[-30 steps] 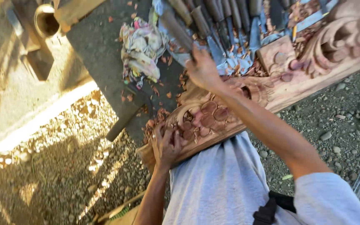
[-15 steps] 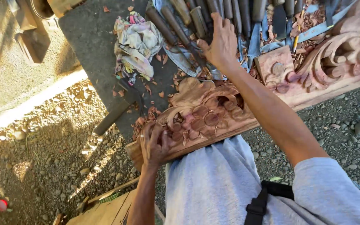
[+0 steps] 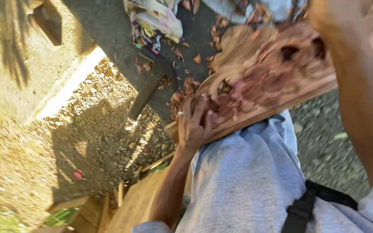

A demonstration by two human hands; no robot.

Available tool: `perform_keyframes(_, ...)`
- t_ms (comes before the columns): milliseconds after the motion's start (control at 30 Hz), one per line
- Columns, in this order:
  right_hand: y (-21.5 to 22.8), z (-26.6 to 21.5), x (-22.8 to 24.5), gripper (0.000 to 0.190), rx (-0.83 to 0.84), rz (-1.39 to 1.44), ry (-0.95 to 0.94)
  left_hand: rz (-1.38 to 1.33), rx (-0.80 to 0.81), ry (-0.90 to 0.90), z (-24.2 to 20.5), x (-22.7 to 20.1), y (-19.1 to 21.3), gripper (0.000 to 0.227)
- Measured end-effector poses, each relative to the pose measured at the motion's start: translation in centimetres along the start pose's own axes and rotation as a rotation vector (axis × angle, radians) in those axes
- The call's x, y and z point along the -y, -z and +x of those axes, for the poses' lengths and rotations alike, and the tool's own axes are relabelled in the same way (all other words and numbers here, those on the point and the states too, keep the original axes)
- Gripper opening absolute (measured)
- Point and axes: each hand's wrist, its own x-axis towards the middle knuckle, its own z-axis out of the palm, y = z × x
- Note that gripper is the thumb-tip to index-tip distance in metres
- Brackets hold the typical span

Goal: Carving intricate decorative patterns into a wooden panel using hand tools including chisels and a mallet.

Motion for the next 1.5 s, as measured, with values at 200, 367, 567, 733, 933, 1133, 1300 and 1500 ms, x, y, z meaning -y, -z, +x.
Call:
perform_keyframes(200,-16.3,-11.8,16.1,0.036,0.038,0.182,-0.064,-0.259,0.27,0.155,-2.4,4.2,6.7,0.015)
perform_keyframes(367,-28.8,-15.6,20.5,0.05,0.301,-0.064,0.0,-1.187,0.595,0.656,-0.2,7.9,13.2,0.09)
perform_keyframes(567,-34.6,-16.7,17.1,0.038,0.254,-0.076,0.252,-1.035,1.074,0.535,-0.6,7.3,16.1,0.149)
perform_keyframes(733,-35.0,-15.2,13.7,0.03,0.121,-0.037,0.453,-0.326,0.996,-0.306,2.4,8.4,14.5,0.107)
perform_keyframes(933,-34.9,-14.9,12.5,0.03,0.033,-0.023,0.553,-0.593,1.03,0.083,2.6,6.2,13.4,0.117)
perform_keyframes(1133,-34.9,-15.0,12.2,0.034,-0.022,0.051,0.545,-0.505,0.856,0.093,2.7,2.3,12.9,0.078)
perform_keyframes(1300,-34.8,-14.7,12.3,0.03,-0.036,0.099,0.54,-0.546,0.916,0.344,3.2,2.0,12.4,0.081)
perform_keyframes(1500,-35.3,-14.4,11.8,0.032,-0.047,0.07,0.565,-0.584,0.829,0.163,2.3,4.6,12.6,0.082)
